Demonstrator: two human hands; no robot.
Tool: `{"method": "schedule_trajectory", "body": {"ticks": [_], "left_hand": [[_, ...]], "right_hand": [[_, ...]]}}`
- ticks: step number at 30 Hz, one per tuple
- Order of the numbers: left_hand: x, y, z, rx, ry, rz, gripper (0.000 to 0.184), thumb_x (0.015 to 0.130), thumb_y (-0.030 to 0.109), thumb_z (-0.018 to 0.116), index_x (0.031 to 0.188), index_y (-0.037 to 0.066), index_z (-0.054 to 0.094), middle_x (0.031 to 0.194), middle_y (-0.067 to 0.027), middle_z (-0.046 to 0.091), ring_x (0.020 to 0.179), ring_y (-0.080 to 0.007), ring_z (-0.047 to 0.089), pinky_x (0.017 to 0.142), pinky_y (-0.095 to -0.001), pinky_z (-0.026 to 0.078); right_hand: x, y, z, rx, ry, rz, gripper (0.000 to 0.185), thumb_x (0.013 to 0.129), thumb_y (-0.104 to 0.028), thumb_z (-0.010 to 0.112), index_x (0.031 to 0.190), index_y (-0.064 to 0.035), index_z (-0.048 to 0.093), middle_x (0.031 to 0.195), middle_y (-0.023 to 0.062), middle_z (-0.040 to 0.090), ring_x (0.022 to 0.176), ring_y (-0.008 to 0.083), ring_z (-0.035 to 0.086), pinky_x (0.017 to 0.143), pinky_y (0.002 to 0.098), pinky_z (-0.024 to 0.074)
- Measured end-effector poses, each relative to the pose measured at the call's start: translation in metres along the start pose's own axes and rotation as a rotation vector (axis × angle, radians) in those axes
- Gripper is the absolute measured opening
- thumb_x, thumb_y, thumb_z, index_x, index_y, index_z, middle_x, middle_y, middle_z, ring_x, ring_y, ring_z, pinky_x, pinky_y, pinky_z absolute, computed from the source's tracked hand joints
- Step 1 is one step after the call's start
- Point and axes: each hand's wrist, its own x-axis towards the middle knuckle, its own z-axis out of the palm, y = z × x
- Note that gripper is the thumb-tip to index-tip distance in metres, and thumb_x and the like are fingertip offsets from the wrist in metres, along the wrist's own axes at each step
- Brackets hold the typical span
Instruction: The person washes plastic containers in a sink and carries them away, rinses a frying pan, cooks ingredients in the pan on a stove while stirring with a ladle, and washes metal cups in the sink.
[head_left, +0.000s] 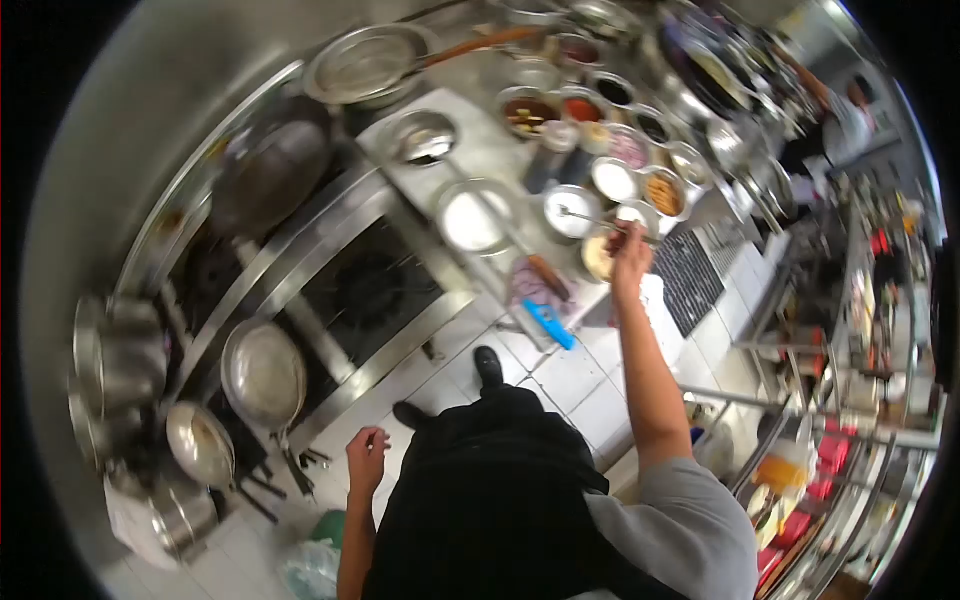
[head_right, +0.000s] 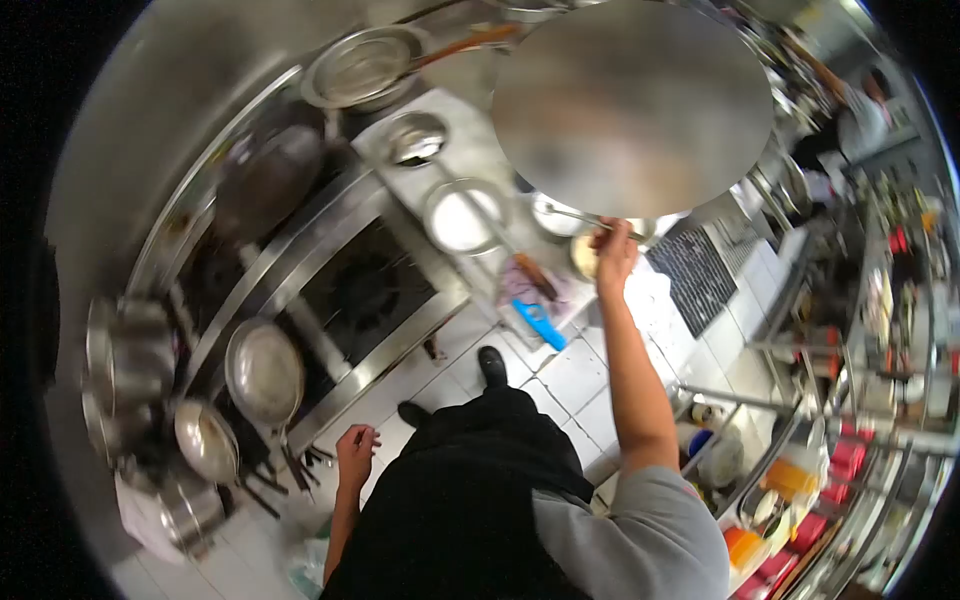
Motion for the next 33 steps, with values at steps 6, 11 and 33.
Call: {"method": "schedule_trajectory", "body": {"ticks": [6, 11, 33], "left_hand": [[-0.026, -0.026, -0.044, 0.049, 0.070, 0.050, 0.018, 0.093, 0.014, 0.055, 0.093, -0.004, 0.060, 0.081, -0.0115, 0.066, 0.071, -0.0165, 0.065, 0.063, -0.0290, 0.052], [-0.052, -0.044, -0.085, 0.029, 0.095, -0.013, 0.017, 0.093, 0.011, 0.054, 0.093, -0.005, 0.060, 0.082, -0.0130, 0.067, 0.074, -0.0181, 0.066, 0.068, -0.0295, 0.055], [0.051, 0.099, -0.021, -0.209, -0.115, 0.292, 0.020, 0.094, 0.014, 0.057, 0.107, -0.001, 0.058, 0.093, -0.0083, 0.066, 0.079, -0.0124, 0.064, 0.065, -0.0242, 0.049]], "right_hand": [[-0.100, -0.036, 0.080, 0.079, -0.283, 0.046, 0.045, 0.099, -0.044, 0.042, 0.096, -0.0029, 0.059, 0.068, 0.0035, 0.058, 0.059, 0.0101, 0.054, 0.054, 0.0226, 0.0414], [-0.218, -0.030, 0.182, 0.110, -0.606, 0.178, 0.048, 0.099, -0.047, 0.042, 0.100, -0.0032, 0.060, 0.071, 0.0040, 0.061, 0.060, 0.0111, 0.056, 0.056, 0.0252, 0.0438], [-0.027, -0.048, -0.001, -0.580, -0.080, -0.329, 0.040, 0.099, -0.034, 0.045, 0.098, -0.0007, 0.067, 0.075, 0.0110, 0.067, 0.066, 0.0201, 0.063, 0.063, 0.0332, 0.0486]]}}
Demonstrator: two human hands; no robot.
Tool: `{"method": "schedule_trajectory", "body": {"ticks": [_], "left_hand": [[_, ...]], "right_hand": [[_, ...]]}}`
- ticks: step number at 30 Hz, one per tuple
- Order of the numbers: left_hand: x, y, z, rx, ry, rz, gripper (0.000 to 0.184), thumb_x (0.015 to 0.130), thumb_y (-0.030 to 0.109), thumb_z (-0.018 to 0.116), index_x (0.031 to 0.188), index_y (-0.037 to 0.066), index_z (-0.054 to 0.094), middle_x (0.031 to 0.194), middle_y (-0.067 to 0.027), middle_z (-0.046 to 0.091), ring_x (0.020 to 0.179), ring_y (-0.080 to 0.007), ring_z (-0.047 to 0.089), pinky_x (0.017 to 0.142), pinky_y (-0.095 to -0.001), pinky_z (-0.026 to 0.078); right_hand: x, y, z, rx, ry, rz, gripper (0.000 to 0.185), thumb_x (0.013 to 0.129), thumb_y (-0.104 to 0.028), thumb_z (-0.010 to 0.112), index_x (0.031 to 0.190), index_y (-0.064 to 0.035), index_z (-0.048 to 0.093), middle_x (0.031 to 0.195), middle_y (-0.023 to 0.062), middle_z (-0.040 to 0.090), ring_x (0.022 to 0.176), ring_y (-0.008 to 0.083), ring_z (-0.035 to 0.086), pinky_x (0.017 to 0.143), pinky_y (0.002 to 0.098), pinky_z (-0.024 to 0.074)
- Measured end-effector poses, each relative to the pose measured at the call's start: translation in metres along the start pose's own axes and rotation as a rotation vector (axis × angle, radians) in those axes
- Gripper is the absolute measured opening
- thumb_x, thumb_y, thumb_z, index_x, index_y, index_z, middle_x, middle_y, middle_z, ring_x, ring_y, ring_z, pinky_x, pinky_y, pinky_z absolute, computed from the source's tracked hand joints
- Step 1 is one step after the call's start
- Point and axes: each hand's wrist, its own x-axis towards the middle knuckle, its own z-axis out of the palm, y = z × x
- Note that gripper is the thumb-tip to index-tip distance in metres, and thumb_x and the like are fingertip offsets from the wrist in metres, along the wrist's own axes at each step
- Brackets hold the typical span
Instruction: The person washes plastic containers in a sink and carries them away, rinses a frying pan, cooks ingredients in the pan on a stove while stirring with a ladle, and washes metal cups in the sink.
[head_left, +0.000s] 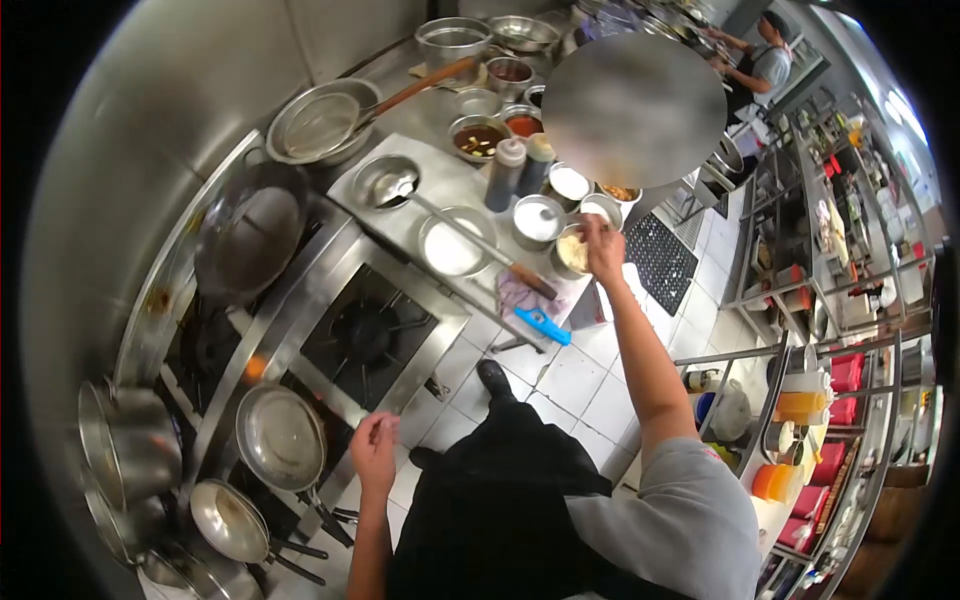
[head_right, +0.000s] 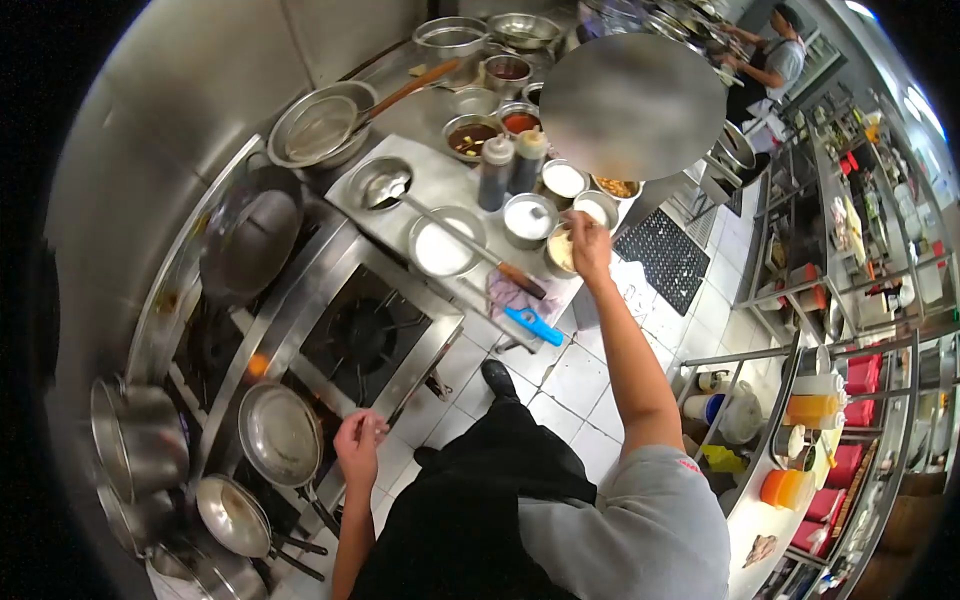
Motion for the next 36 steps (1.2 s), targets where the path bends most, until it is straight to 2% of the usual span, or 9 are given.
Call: {"method": "schedule_trajectory", "body": {"ticks": [2, 4, 6, 9, 10, 14, 20, 25, 36], "left_hand": [[0.049, 0.034, 0.054, -0.044, -0.083, 0.048, 0.020, 0.094, 0.013, 0.058, 0.108, -0.001, 0.058, 0.096, -0.0080, 0.066, 0.081, -0.0123, 0.064, 0.067, -0.0241, 0.050], [0.096, 0.070, 0.119, -0.050, -0.184, 0.042, 0.020, 0.092, 0.011, 0.060, 0.109, 0.000, 0.059, 0.099, -0.0070, 0.065, 0.085, -0.0126, 0.064, 0.071, -0.0246, 0.051], [0.150, 0.083, 0.183, 0.054, -0.331, 0.277, 0.028, 0.089, 0.009, 0.064, 0.114, 0.000, 0.057, 0.106, -0.0086, 0.064, 0.097, -0.0164, 0.061, 0.081, -0.0283, 0.050], [0.217, 0.120, 0.271, 0.024, -0.307, 0.416, 0.047, 0.084, 0.003, 0.066, 0.126, -0.004, 0.048, 0.122, -0.0163, 0.056, 0.109, -0.0220, 0.057, 0.086, -0.0317, 0.050], [0.236, 0.127, 0.296, -0.089, -0.316, 0.410, 0.051, 0.084, 0.001, 0.066, 0.129, -0.005, 0.043, 0.124, -0.0195, 0.054, 0.111, -0.0244, 0.056, 0.088, -0.0325, 0.050], [0.296, 0.119, 0.389, 0.025, -0.237, 0.387, 0.094, 0.077, 0.014, 0.075, 0.143, -0.011, 0.013, 0.144, -0.0323, 0.026, 0.134, -0.0386, 0.032, 0.110, -0.0427, 0.031], [0.346, 0.103, 0.445, 0.141, 0.104, 0.259, 0.113, 0.068, 0.023, 0.083, 0.141, -0.016, 0.006, 0.147, -0.0363, 0.014, 0.140, -0.0430, 0.015, 0.117, -0.0418, 0.007], [0.373, 0.087, 0.458, 0.171, 0.373, 0.331, 0.074, 0.059, 0.013, 0.083, 0.121, -0.002, 0.045, 0.115, -0.0231, 0.054, 0.110, -0.0406, 0.052, 0.096, -0.0449, 0.039], [0.316, 0.167, 0.429, -0.280, 0.029, 0.611, 0.064, 0.061, -0.003, 0.076, 0.119, 0.000, 0.048, 0.112, -0.0171, 0.056, 0.109, -0.0301, 0.055, 0.093, -0.0378, 0.043]], "right_hand": [[0.019, 0.077, 0.041, 0.062, -0.134, 0.046, 0.039, 0.096, -0.036, 0.049, 0.094, -0.0029, 0.069, 0.081, 0.0148, 0.068, 0.075, 0.0267, 0.065, 0.071, 0.0357, 0.0485], [0.022, 0.057, 0.039, 0.220, -0.246, 0.180, 0.039, 0.094, -0.037, 0.054, 0.095, -0.0014, 0.070, 0.086, 0.0125, 0.069, 0.083, 0.0225, 0.064, 0.079, 0.0319, 0.0474], [0.038, 0.094, 0.044, 0.280, -0.315, 0.216, 0.038, 0.091, -0.035, 0.060, 0.107, -0.0014, 0.067, 0.091, 0.0124, 0.068, 0.085, 0.0219, 0.063, 0.078, 0.0325, 0.0477], [0.037, 0.063, -0.009, 0.439, -0.163, 0.342, 0.044, 0.087, -0.032, 0.066, 0.119, -0.0017, 0.060, 0.096, 0.0132, 0.065, 0.086, 0.0224, 0.062, 0.077, 0.0329, 0.0479], [0.033, 0.087, -0.016, 0.185, -0.037, 0.206, 0.050, 0.083, -0.027, 0.071, 0.124, -0.0018, 0.055, 0.096, 0.0137, 0.061, 0.082, 0.0228, 0.060, 0.074, 0.0326, 0.0479], [-0.006, 0.030, -0.069, 0.095, 0.190, 0.166, 0.010, 0.086, -0.005, 0.064, 0.093, 0.0004, 0.060, 0.076, 0.0093, 0.057, 0.062, 0.0168, 0.053, 0.056, 0.0281, 0.0434], [-0.063, -0.003, -0.014, 0.169, -0.411, -0.188, 0.031, 0.075, -0.003, 0.067, 0.105, -0.0038, 0.057, 0.100, 0.0159, 0.057, 0.095, 0.0350, 0.056, 0.080, 0.0426, 0.0488], [-0.058, -0.001, 0.059, 0.421, -0.470, -0.290, 0.038, 0.080, -0.014, 0.061, 0.114, 0.0001, 0.054, 0.114, 0.0205, 0.056, 0.107, 0.0399, 0.051, 0.092, 0.0457, 0.0423], [-0.038, 0.022, 0.146, -0.347, -0.589, -0.342, 0.073, 0.077, -0.031, 0.063, 0.138, -0.0004, 0.038, 0.101, 0.0202, 0.052, 0.097, 0.0376, 0.050, 0.090, 0.0483, 0.0376]]}}
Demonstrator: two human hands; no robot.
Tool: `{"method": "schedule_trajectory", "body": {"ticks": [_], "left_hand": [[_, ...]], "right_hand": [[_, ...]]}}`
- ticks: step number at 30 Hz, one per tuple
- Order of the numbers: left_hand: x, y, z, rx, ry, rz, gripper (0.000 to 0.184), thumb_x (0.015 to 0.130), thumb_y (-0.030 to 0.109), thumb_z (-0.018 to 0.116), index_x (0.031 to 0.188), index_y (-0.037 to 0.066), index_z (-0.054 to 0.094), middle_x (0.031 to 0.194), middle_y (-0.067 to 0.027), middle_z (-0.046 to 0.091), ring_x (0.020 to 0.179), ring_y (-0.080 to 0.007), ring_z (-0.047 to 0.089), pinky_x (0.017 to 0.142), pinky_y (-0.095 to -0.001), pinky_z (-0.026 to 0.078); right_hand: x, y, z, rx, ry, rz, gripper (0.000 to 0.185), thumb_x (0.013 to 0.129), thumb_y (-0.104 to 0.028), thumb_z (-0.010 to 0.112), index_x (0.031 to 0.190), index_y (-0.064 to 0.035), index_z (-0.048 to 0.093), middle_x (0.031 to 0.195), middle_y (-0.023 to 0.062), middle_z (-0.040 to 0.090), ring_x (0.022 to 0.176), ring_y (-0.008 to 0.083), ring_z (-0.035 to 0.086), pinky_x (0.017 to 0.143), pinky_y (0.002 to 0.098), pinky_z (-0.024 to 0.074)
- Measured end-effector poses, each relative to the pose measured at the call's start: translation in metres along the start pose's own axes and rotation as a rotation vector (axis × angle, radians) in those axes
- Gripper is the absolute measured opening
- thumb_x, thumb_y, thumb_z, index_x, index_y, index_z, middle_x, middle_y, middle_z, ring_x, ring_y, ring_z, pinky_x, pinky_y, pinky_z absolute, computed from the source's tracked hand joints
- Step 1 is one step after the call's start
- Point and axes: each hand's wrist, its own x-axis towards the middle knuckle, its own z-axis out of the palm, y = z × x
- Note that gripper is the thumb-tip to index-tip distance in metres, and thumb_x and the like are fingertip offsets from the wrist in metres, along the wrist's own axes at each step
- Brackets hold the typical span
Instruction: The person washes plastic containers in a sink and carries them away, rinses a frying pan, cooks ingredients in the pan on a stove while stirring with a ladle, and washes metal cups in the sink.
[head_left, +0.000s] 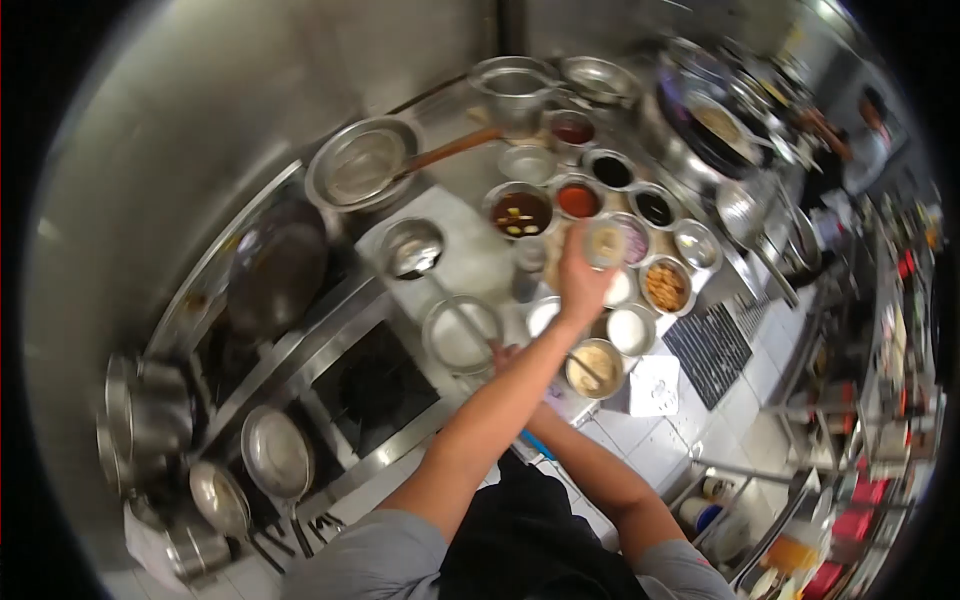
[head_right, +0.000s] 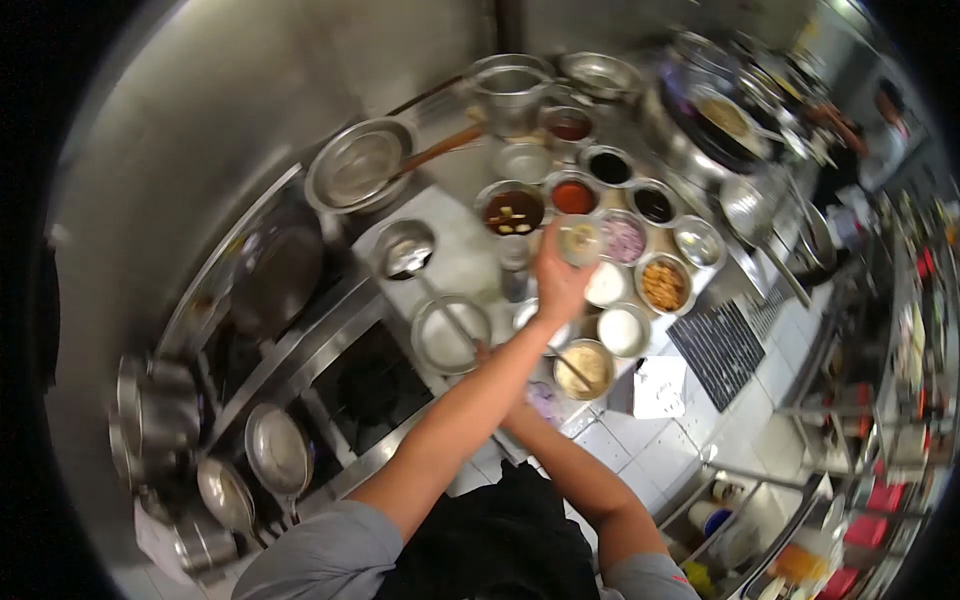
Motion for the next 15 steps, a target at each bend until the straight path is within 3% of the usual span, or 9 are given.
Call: {"method": "schedule_trajectory", "body": {"ticks": [2, 4, 6, 7, 10, 11, 12, 14, 15], "left_hand": [[-0.002, 0.046, -0.022, 0.098, 0.021, 0.186, 0.064, 0.060, -0.002, 0.075, 0.118, 0.001, 0.049, 0.113, -0.0173, 0.055, 0.109, -0.0321, 0.055, 0.093, -0.0384, 0.043], [-0.009, 0.101, -0.057, 0.159, 0.030, 0.307, 0.063, 0.063, 0.002, 0.076, 0.120, 0.003, 0.048, 0.111, -0.0118, 0.056, 0.103, -0.0233, 0.057, 0.091, -0.0347, 0.045], [-0.033, 0.139, -0.104, 0.085, 0.049, 0.251, 0.066, 0.061, 0.007, 0.079, 0.120, 0.002, 0.047, 0.109, -0.0105, 0.055, 0.104, -0.0218, 0.056, 0.091, -0.0350, 0.044], [-0.048, 0.152, -0.132, 0.045, 0.104, 0.265, 0.072, 0.054, 0.012, 0.080, 0.118, 0.004, 0.048, 0.110, -0.0161, 0.051, 0.104, -0.0341, 0.054, 0.091, -0.0407, 0.043], [-0.098, 0.201, -0.253, 0.153, 0.064, 0.432, 0.076, 0.060, 0.015, 0.081, 0.126, 0.006, 0.042, 0.115, -0.0140, 0.051, 0.107, -0.0259, 0.053, 0.090, -0.0394, 0.044], [-0.122, 0.204, -0.295, 0.183, 0.101, 0.380, 0.076, 0.061, 0.015, 0.081, 0.125, 0.006, 0.043, 0.115, -0.0135, 0.051, 0.107, -0.0244, 0.054, 0.091, -0.0383, 0.044], [-0.149, 0.208, -0.336, 0.201, 0.129, 0.334, 0.075, 0.061, 0.015, 0.081, 0.125, 0.005, 0.043, 0.115, -0.0131, 0.052, 0.107, -0.0229, 0.054, 0.091, -0.0371, 0.044], [-0.210, 0.245, -0.415, 0.519, 0.278, -0.038, 0.066, 0.067, 0.012, 0.079, 0.121, 0.002, 0.043, 0.117, -0.0183, 0.057, 0.104, -0.0255, 0.060, 0.087, -0.0407, 0.051], [-0.226, 0.266, -0.443, 0.721, 0.309, -0.156, 0.062, 0.067, 0.016, 0.079, 0.118, 0.001, 0.045, 0.112, -0.0188, 0.060, 0.102, -0.0269, 0.062, 0.086, -0.0407, 0.051]], "right_hand": [[0.007, -0.004, -0.023, 0.005, -0.111, 0.007, 0.075, 0.078, -0.030, 0.062, 0.142, -0.0032, 0.035, 0.102, 0.0205, 0.052, 0.097, 0.0384, 0.049, 0.091, 0.0480, 0.0367], [0.002, -0.013, -0.055, 0.010, -0.161, -0.013, 0.070, 0.080, -0.028, 0.060, 0.141, -0.0040, 0.036, 0.112, 0.0244, 0.052, 0.106, 0.0386, 0.049, 0.094, 0.0486, 0.0359], [-0.027, 0.027, -0.022, 0.350, 0.042, -0.146, 0.063, 0.083, -0.024, 0.059, 0.138, -0.0029, 0.036, 0.116, 0.0281, 0.054, 0.110, 0.0363, 0.052, 0.091, 0.0494, 0.0396], [-0.033, 0.027, -0.036, 0.351, -0.048, -0.176, 0.056, 0.085, -0.022, 0.058, 0.134, -0.0017, 0.039, 0.112, 0.0279, 0.057, 0.107, 0.0359, 0.056, 0.087, 0.0489, 0.0423], [-0.052, -0.027, -0.084, 0.458, -0.223, -0.017, 0.036, 0.090, -0.018, 0.055, 0.121, 0.0003, 0.048, 0.090, 0.0226, 0.065, 0.085, 0.0368, 0.064, 0.073, 0.0445, 0.0491], [-0.057, -0.059, -0.096, 0.491, -0.239, 0.018, 0.031, 0.092, -0.017, 0.053, 0.116, 0.0013, 0.049, 0.079, 0.0200, 0.064, 0.072, 0.0364, 0.064, 0.065, 0.0417, 0.0495], [-0.062, -0.075, -0.088, 0.479, -0.260, 0.012, 0.031, 0.092, -0.017, 0.053, 0.116, 0.0013, 0.049, 0.079, 0.0200, 0.064, 0.072, 0.0364, 0.064, 0.065, 0.0417, 0.0495], [-0.066, -0.109, -0.070, 0.527, -0.340, -0.275, 0.030, 0.094, -0.014, 0.052, 0.120, -0.0023, 0.046, 0.067, 0.0054, 0.058, 0.049, 0.0092, 0.049, 0.046, 0.0267, 0.0414], [-0.066, -0.138, -0.067, 0.633, -0.495, -0.161, 0.030, 0.093, -0.011, 0.052, 0.121, -0.0013, 0.047, 0.066, 0.0050, 0.056, 0.051, 0.0091, 0.048, 0.046, 0.0258, 0.0400]]}}
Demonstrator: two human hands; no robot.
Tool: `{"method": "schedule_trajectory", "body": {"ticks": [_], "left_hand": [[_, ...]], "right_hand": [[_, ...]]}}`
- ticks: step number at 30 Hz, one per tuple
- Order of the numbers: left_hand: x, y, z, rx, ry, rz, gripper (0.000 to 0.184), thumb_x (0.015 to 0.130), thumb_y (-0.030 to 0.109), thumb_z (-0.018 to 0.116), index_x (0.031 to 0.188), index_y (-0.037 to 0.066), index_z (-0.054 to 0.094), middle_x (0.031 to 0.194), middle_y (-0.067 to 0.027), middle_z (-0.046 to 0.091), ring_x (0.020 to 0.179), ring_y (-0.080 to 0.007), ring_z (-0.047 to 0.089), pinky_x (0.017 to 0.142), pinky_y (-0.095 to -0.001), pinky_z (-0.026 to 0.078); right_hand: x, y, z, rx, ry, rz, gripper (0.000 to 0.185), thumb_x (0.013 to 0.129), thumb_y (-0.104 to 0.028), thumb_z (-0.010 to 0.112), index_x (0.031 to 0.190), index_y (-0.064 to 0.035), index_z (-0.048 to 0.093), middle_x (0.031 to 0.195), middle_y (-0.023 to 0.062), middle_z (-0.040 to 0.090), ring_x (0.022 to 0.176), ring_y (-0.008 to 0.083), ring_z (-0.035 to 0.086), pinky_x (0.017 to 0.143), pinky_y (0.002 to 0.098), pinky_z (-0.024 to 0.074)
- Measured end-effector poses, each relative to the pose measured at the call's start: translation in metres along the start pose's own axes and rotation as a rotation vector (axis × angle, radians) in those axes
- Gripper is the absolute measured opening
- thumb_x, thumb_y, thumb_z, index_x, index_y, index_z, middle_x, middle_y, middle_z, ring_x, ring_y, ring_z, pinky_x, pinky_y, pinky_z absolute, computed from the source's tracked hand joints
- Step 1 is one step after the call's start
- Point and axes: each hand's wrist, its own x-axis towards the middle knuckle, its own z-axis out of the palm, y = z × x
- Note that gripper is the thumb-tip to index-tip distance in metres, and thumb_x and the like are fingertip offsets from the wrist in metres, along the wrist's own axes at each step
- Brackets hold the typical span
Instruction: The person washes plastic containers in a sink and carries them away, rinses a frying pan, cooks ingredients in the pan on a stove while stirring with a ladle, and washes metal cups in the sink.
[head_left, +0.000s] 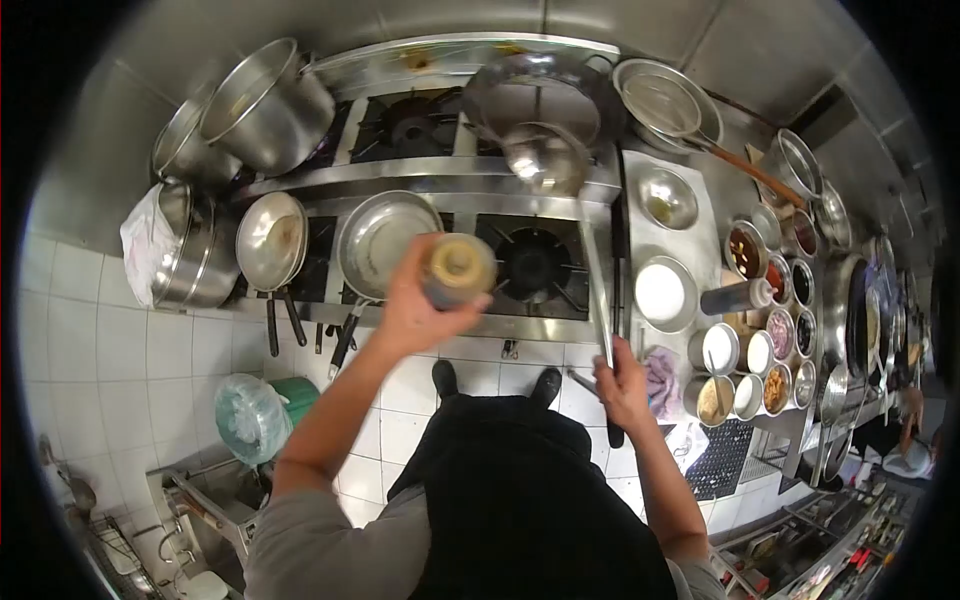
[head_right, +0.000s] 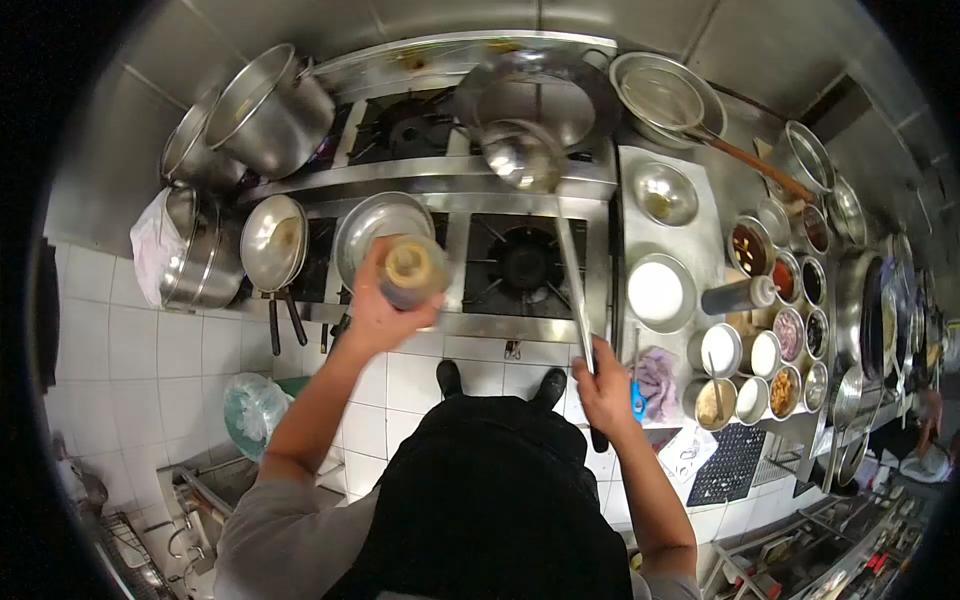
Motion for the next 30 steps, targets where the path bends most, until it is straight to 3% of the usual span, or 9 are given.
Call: {"method": "schedule_trajectory", "body": {"ticks": [1, 4, 6, 11, 14, 19, 22, 24, 30], "left_hand": [[-0.005, -0.005, -0.035, 0.214, 0.007, -0.094, 0.059, 0.067, 0.019, 0.079, 0.115, 0.000, 0.048, 0.106, -0.0193, 0.063, 0.099, -0.0283, 0.064, 0.084, -0.0407, 0.051], [-0.033, -0.077, -0.109, 0.459, -0.009, -0.314, 0.058, 0.067, 0.028, 0.077, 0.111, -0.001, 0.051, 0.096, -0.0215, 0.065, 0.093, -0.0355, 0.065, 0.080, -0.0416, 0.051], [-0.048, -0.125, -0.145, 0.732, -0.131, -0.518, 0.061, 0.066, 0.033, 0.074, 0.112, -0.001, 0.051, 0.094, -0.0228, 0.066, 0.090, -0.0395, 0.064, 0.080, -0.0450, 0.052], [-0.071, -0.196, -0.184, 0.773, -0.280, -0.691, 0.068, 0.063, 0.037, 0.073, 0.112, -0.005, 0.051, 0.093, -0.0255, 0.066, 0.091, -0.0381, 0.065, 0.081, -0.0445, 0.052], [-0.069, -0.223, -0.184, 0.741, -0.413, -0.778, 0.064, 0.061, 0.041, 0.073, 0.104, -0.005, 0.061, 0.099, -0.0247, 0.066, 0.095, -0.0352, 0.065, 0.083, -0.0415, 0.052], [-0.055, -0.233, -0.182, 0.702, -0.500, -0.813, 0.059, 0.061, 0.042, 0.074, 0.100, -0.001, 0.068, 0.103, -0.0209, 0.067, 0.096, -0.0336, 0.065, 0.084, -0.0406, 0.052], [-0.045, -0.226, -0.179, 0.672, -0.613, -0.852, 0.062, 0.063, 0.046, 0.072, 0.102, -0.003, 0.067, 0.109, -0.0228, 0.065, 0.099, -0.0341, 0.064, 0.085, -0.0387, 0.051], [-0.046, -0.235, -0.175, 0.669, -0.635, -0.847, 0.064, 0.063, 0.046, 0.072, 0.103, -0.003, 0.067, 0.110, -0.0229, 0.064, 0.099, -0.0340, 0.064, 0.085, -0.0385, 0.051], [-0.043, -0.245, -0.175, 0.662, -0.700, -0.823, 0.069, 0.062, 0.048, 0.075, 0.106, -0.004, 0.065, 0.111, -0.0245, 0.063, 0.101, -0.0343, 0.064, 0.086, -0.0384, 0.050]], "right_hand": [[0.014, -0.038, 0.015, -0.049, -0.047, -0.017, 0.032, 0.089, -0.015, 0.055, 0.116, 0.0023, 0.051, 0.082, 0.0231, 0.062, 0.071, 0.0336, 0.060, 0.067, 0.0402, 0.0465], [0.065, -0.073, 0.085, -0.206, -0.176, -0.196, 0.036, 0.087, -0.012, 0.056, 0.118, 0.0040, 0.051, 0.094, 0.0312, 0.060, 0.084, 0.0462, 0.060, 0.072, 0.0478, 0.0471], [0.098, -0.070, 0.140, -0.244, -0.198, -0.374, 0.040, 0.087, -0.013, 0.057, 0.120, 0.0089, 0.048, 0.093, 0.0332, 0.059, 0.086, 0.0480, 0.058, 0.074, 0.0505, 0.0463], [0.105, -0.073, 0.227, -0.491, -0.231, -0.236, 0.039, 0.087, -0.013, 0.056, 0.118, 0.0085, 0.049, 0.091, 0.0327, 0.060, 0.081, 0.0501, 0.059, 0.071, 0.0525, 0.0483], [0.075, -0.084, 0.257, 0.044, -0.412, 0.275, 0.029, 0.092, -0.020, 0.056, 0.112, 0.0014, 0.051, 0.071, 0.0095, 0.058, 0.053, 0.0206, 0.056, 0.050, 0.0340, 0.0465], [0.074, -0.108, 0.253, 0.726, -0.509, 0.684, 0.012, 0.092, -0.018, 0.056, 0.090, -0.0076, 0.050, 0.072, -0.0008, 0.047, 0.050, 0.0065, 0.040, 0.043, 0.0239, 0.0349], [0.061, -0.122, 0.235, 0.404, -0.501, 0.555, 0.015, 0.091, -0.016, 0.054, 0.100, -0.0036, 0.052, 0.074, 0.0081, 0.056, 0.051, 0.0182, 0.052, 0.046, 0.0328, 0.0424], [0.053, -0.131, 0.229, -0.362, -0.299, -0.039, 0.030, 0.089, -0.012, 0.053, 0.115, 0.0019, 0.051, 0.079, 0.0224, 0.062, 0.062, 0.0376, 0.061, 0.058, 0.0448, 0.0487], [0.065, -0.089, 0.244, -0.502, -0.095, -0.156, 0.046, 0.086, -0.013, 0.057, 0.126, 0.0058, 0.045, 0.076, 0.0290, 0.061, 0.073, 0.0461, 0.061, 0.067, 0.0526, 0.0479]]}}
